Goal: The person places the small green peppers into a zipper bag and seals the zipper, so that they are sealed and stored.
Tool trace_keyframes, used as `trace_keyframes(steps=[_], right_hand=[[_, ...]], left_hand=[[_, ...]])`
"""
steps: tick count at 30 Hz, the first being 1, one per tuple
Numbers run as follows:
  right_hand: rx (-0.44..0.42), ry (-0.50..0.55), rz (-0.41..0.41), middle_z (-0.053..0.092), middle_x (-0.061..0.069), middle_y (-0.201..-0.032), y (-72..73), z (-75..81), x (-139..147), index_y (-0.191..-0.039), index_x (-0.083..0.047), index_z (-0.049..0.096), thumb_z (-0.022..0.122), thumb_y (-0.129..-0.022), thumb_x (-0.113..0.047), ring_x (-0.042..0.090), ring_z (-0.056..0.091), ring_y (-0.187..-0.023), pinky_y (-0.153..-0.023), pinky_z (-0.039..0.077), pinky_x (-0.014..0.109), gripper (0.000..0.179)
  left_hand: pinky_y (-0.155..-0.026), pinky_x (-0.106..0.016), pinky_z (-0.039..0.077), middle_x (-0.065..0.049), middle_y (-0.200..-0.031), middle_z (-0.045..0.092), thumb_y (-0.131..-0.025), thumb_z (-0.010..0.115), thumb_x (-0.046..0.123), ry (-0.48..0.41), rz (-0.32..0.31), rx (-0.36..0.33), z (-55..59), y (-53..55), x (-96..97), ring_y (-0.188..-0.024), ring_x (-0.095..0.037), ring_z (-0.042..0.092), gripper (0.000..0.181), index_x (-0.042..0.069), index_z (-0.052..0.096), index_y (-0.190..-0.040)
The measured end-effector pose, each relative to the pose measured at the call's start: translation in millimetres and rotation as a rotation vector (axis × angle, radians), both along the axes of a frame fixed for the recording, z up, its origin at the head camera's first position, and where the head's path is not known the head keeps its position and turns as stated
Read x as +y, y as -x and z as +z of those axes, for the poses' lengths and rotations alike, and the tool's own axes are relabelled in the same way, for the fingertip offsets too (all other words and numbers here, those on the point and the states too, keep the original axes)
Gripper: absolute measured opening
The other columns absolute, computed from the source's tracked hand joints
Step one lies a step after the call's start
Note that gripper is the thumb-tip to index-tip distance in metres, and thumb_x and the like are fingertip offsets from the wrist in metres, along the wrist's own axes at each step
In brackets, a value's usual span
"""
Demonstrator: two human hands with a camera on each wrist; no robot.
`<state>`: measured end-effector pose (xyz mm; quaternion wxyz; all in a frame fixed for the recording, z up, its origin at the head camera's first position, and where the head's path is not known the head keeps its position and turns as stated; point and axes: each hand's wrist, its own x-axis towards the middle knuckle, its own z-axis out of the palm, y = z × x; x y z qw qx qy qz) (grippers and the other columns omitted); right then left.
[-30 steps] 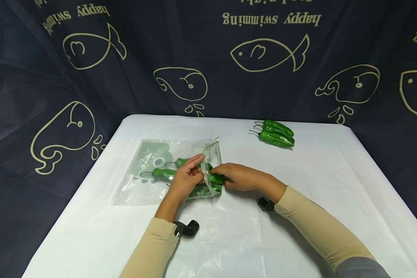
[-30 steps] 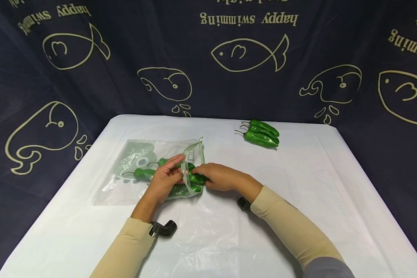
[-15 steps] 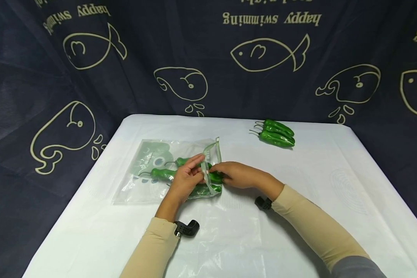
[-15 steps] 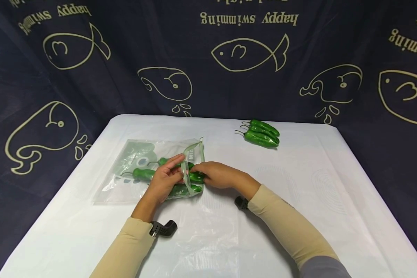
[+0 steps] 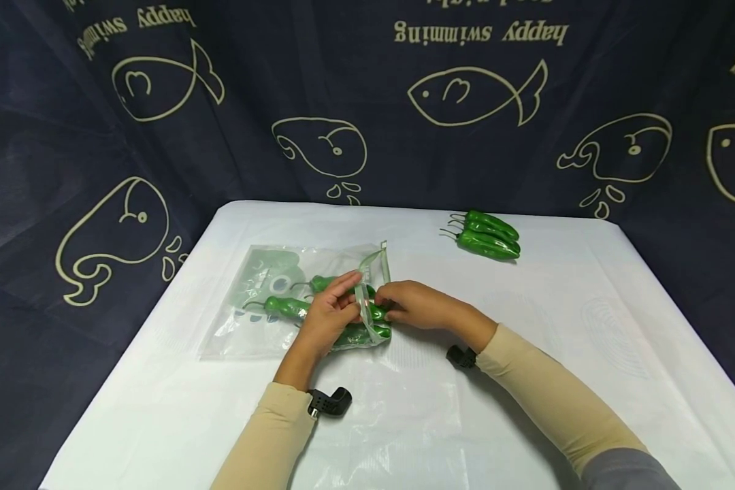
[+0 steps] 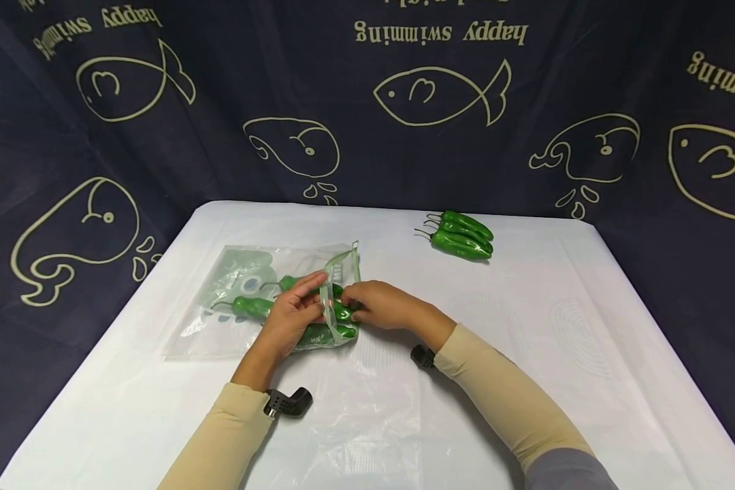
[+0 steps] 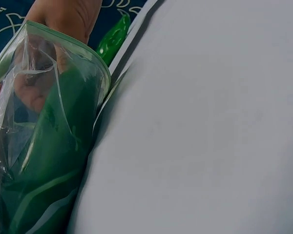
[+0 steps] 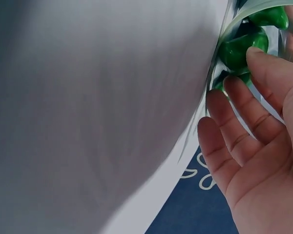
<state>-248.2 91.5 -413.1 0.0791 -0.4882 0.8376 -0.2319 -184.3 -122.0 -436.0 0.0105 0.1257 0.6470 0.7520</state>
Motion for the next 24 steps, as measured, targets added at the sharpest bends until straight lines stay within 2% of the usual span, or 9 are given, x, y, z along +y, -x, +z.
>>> trace_keyframes(steps=[8, 16, 24], right_hand=[[-0.009, -0.005, -0.011, 0.065, 0.002, -0.103, 0.1, -2.5, -5.4, -0.108, -0.007, 0.066, 0.071, -0.092, -0.009, 0.014, 0.060, -0.091, -0.082, 0.052, 0.032, 0.017], [-0.029, 0.004, -0.003, 0.062, -0.006, -0.092, 0.0, -2.6, -3.6, -0.097, -0.013, 0.064, 0.072, -0.091, -0.007, 0.009, 0.055, -0.081, -0.072, 0.050, 0.029, 0.012], [-0.033, 0.020, 0.014, 0.060, -0.007, -0.087, 0.9, -3.9, -3.1, -0.090, -0.015, 0.061, 0.071, -0.091, -0.007, 0.009, 0.053, -0.077, -0.068, 0.048, 0.028, 0.013]], left_hand=[[-0.068, -0.021, 0.056, -0.009, -0.153, 0.037, -0.089, 0.051, -0.015, 0.006, 0.001, 0.013, 0.2, -0.5, -0.3, -0.094, -0.012, 0.058, 0.057, -0.005, 0.046, -0.144], [-0.068, -0.021, 0.056, -0.004, -0.152, 0.039, -0.090, 0.052, -0.013, 0.024, 0.010, 0.000, 0.1, -0.4, -0.2, -0.092, -0.011, 0.056, 0.055, -0.004, 0.047, -0.145], [-0.068, -0.021, 0.056, -0.007, -0.153, 0.037, -0.089, 0.052, -0.015, 0.015, 0.003, 0.017, -0.4, 0.0, -0.3, -0.092, -0.012, 0.058, 0.056, -0.004, 0.047, -0.144]])
